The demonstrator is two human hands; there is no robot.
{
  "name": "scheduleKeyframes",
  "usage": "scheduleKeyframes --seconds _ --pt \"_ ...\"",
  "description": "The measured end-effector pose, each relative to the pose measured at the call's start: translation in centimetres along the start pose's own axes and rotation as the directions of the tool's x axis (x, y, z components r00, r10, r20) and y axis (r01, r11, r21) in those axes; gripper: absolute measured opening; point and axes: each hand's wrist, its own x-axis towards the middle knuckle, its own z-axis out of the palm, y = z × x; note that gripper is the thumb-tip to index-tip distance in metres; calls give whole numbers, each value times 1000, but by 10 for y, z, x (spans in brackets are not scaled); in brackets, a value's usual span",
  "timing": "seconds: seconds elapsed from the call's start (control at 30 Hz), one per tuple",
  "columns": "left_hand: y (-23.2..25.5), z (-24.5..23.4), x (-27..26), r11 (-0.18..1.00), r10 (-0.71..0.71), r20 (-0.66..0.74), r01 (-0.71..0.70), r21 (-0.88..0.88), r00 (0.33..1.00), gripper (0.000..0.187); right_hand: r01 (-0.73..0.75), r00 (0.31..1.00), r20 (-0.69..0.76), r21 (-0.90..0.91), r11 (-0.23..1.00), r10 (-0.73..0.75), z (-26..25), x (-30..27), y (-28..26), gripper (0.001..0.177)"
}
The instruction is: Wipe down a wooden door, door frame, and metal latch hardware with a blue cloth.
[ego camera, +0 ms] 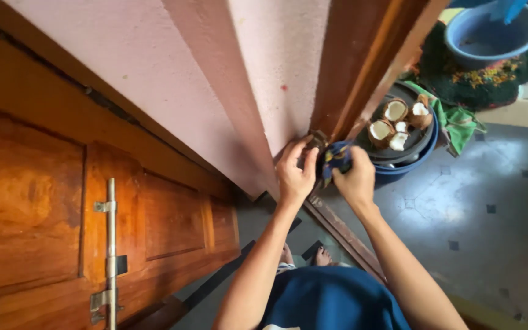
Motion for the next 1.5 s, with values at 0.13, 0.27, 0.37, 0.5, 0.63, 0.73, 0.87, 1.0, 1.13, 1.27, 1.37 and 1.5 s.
scheduleKeyframes --seconds 0.13,0.27,0.37,0.5,0.63,0.73,0.87,1.0,1.13,1.27,1.37,1.5 --pt "-7 1 -3 968 247 -36 -245 50 968 24 -163 972 -116 286 944 203 -41 38 -89 49" --pt "-7 2 -2 998 3 45 0 -61 999 30 40 963 -269 215 976 20 -28 34 -67 43" --pt "-5 -1 2 988 147 24 -147 34 989 27 -19 988 -151 87 996 32 1 5 -26 45" --pt "-3 -4 3 995 91 62 -93 38 994 25 -56 995 -81 2 998 56 6 -10 -24 47" --pt "-2 -13 -10 978 208 61 -210 21 976 25 -134 961 -212 206 969 178 -25 16 -100 48" --pt "-25 -24 -39 921 -352 251 381 -77 902 47 50 965 -263 220 974 10 -25 17 -124 47" --pt "-61 -47 -79 982 -171 72 176 -71 983 21 175 982 -97 152 973 -161 29 -19 -114 59" --pt "-68 -82 -70 973 -125 -85 105 -203 989 30 90 989 -141 257 962 -55 52 -24 -133 54" --pt "-58 -100 -53 951 -210 -38 195 -238 977 30 121 986 -165 630 767 -21 30 13 -172 43" --pt "-22 -101 -42 956 -124 -92 95 -278 988 29 -28 969 -100 865 502 226 58 5 -155 39" --pt "5 -103 -46 988 -18 -134 -3 -154 991 36 -151 973 -2 752 641 232 66 -20 -130 41" --pt "44 -111 -43 931 331 6 -328 159 944 46 132 990 -75 211 969 -118 31 -12 -152 56"
